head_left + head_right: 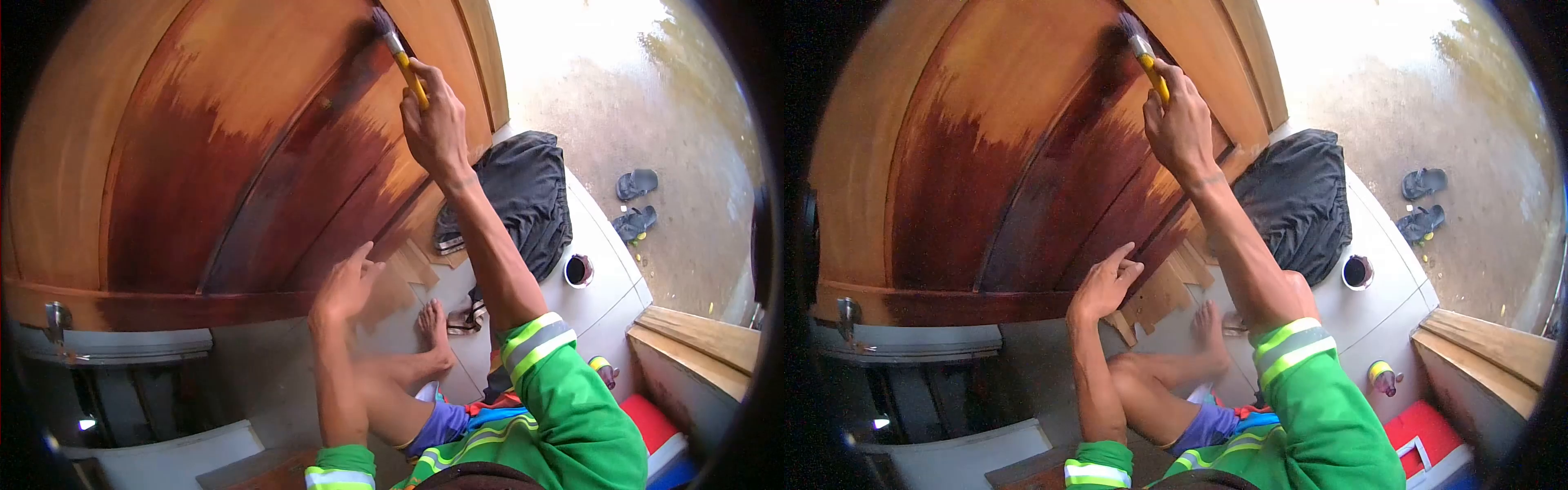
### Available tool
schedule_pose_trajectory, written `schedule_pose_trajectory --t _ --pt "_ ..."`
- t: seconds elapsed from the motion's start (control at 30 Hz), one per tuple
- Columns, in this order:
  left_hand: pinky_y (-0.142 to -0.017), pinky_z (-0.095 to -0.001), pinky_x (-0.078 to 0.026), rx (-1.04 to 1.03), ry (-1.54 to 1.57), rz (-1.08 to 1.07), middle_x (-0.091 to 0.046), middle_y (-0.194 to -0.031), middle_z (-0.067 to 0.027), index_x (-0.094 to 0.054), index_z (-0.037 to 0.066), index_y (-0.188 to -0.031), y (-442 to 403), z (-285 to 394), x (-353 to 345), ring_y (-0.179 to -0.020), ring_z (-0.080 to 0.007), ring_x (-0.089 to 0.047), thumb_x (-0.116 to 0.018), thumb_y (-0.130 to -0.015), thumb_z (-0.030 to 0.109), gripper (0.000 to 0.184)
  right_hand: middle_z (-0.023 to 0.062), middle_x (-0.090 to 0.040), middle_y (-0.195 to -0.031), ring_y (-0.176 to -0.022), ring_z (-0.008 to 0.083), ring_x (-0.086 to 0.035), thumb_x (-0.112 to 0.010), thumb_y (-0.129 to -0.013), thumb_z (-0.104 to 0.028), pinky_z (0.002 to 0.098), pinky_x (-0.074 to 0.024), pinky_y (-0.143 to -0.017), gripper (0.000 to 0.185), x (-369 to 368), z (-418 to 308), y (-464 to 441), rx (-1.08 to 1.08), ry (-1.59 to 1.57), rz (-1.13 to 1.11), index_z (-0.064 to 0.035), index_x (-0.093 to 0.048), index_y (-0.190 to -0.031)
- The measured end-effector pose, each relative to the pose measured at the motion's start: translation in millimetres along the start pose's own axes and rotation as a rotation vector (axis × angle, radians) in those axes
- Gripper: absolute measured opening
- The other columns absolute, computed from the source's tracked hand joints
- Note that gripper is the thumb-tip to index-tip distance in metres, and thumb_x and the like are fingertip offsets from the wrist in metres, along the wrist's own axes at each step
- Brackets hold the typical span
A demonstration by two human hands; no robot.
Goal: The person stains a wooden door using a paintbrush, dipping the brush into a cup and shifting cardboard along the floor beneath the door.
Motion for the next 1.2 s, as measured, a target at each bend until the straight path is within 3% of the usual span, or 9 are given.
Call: schedule_pose_trajectory --t 0.17,0.3,0.43,0.53,0.8,0.9,1.07,1.13,1.2 --pt "-0.100 -0.0431 -0.048 0.000 0.004 0.023 -0.067 -0.123 -0.0182 -0.046 0.006 -0.147 7.2 -1.5 0.2 -0.116 -0.0359 -0.063 -0.059 -0.096 0.036 0.061 0.0293 -0.065 -0.105 -0.097 0.0452 -0.066 -0.057 -0.092 -0.009 0.0475 -0.0516 -0.085 0.036 -2.6 82.3 42.5 -0.155 0.112 -0.028 -0.0048 -0.054 -0.128" --pt "-0.100 -0.0426 -0.048 0.016 0.033 0.017 -0.067 -0.124 -0.0180 -0.046 0.007 -0.148 9.4 -6.5 0.8 -0.115 -0.0345 -0.064 -0.059 -0.096 0.037 0.061 0.0265 -0.064 -0.118 -0.110 0.0440 -0.063 -0.056 -0.091 -0.007 0.0485 -0.0495 -0.093 0.039 10.2 108.6 79.1 -0.331 0.153 -0.118 -0.0056 -0.053 -0.130" --pt "-0.101 -0.0424 -0.047 0.009 0.025 0.013 -0.066 -0.126 -0.0186 -0.046 0.008 -0.148 12.4 -11.3 -2.7 -0.116 -0.0342 -0.063 -0.059 -0.097 0.037 0.061 0.0265 -0.064 -0.115 -0.107 0.0454 -0.062 -0.059 -0.091 -0.008 0.0484 -0.0499 -0.090 0.038 15.4 27.4 40.6 -0.086 0.013 -0.061 -0.0055 -0.053 -0.129" --pt "-0.101 -0.0422 -0.047 0.003 0.015 0.014 -0.065 -0.127 -0.0190 -0.045 0.008 -0.149 11.6 -7.2 -3.4 -0.117 -0.0343 -0.063 -0.060 -0.097 0.037 0.061 0.0262 -0.067 -0.107 -0.100 0.0424 -0.067 -0.060 -0.093 -0.011 0.0448 -0.0513 -0.086 0.037 0.9 32.2 17.9 -0.039 0.051 0.005 -0.0077 -0.054 -0.130" --pt "-0.100 -0.0429 -0.048 0.011 0.028 0.022 -0.065 -0.128 -0.0190 -0.046 0.009 -0.148 19.3 -6.2 -3.0 -0.117 -0.0346 -0.063 -0.061 -0.096 0.037 0.061 0.0278 -0.065 -0.114 -0.105 0.0467 -0.063 -0.056 -0.093 -0.013 0.0505 -0.0507 -0.088 0.037 11.9 164.1 106.1 -0.392 0.244 -0.110 -0.0075 -0.053 -0.129" --pt "-0.100 -0.0430 -0.048 0.006 0.031 0.032 -0.065 -0.129 -0.0189 -0.046 0.009 -0.148 18.9 -5.7 0.7 -0.117 -0.0346 -0.063 -0.061 -0.096 0.037 0.061 0.0291 -0.065 -0.115 -0.106 0.0457 -0.064 -0.054 -0.093 -0.011 0.0496 -0.0507 -0.090 0.035 26.4 151.3 107.5 -0.450 0.258 -0.159 -0.0055 -0.054 -0.128" --pt "-0.099 -0.0429 -0.048 -0.023 0.028 0.053 -0.065 -0.127 -0.0195 -0.046 0.008 -0.148 17.3 -4.2 -0.2 -0.116 -0.0348 -0.063 -0.061 -0.097 0.036 0.060 0.0258 -0.067 -0.093 -0.087 0.0374 -0.070 -0.060 -0.094 -0.010 0.0418 -0.0531 -0.078 0.035 14.2 100.0 79.9 -0.254 0.136 0.004 -0.0044 -0.057 -0.128" --pt "-0.099 -0.0428 -0.049 -0.026 0.023 0.049 -0.066 -0.126 -0.0200 -0.046 0.007 -0.148 16.0 -5.4 -0.8 -0.115 -0.0350 -0.064 -0.061 -0.097 0.036 0.060 0.0272 -0.066 -0.093 -0.089 0.0389 -0.069 -0.062 -0.092 -0.006 0.0427 -0.0528 -0.079 0.034 -17.1 93.7 95.1 -0.140 0.034 -0.086 -0.0035 -0.057 -0.126" --pt "-0.098 -0.0427 -0.049 -0.030 0.022 0.050 -0.066 -0.125 -0.0204 -0.046 0.006 -0.148 13.4 -2.3 0.6 -0.113 -0.0352 -0.065 -0.061 -0.097 0.036 0.060 0.0272 -0.065 -0.093 -0.090 0.0401 -0.069 -0.063 -0.090 -0.005 0.0429 -0.0526 -0.079 0.034 -25.3 81.5 123.8 -0.192 0.027 -0.209 -0.0024 -0.057 -0.123"
Point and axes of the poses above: each hand's wrist, its own y-axis away from the middle knuckle, its own x-axis out of the back of the hand, z = x × y, the point moved 5 cm from there along -y, towards the middle knuckle
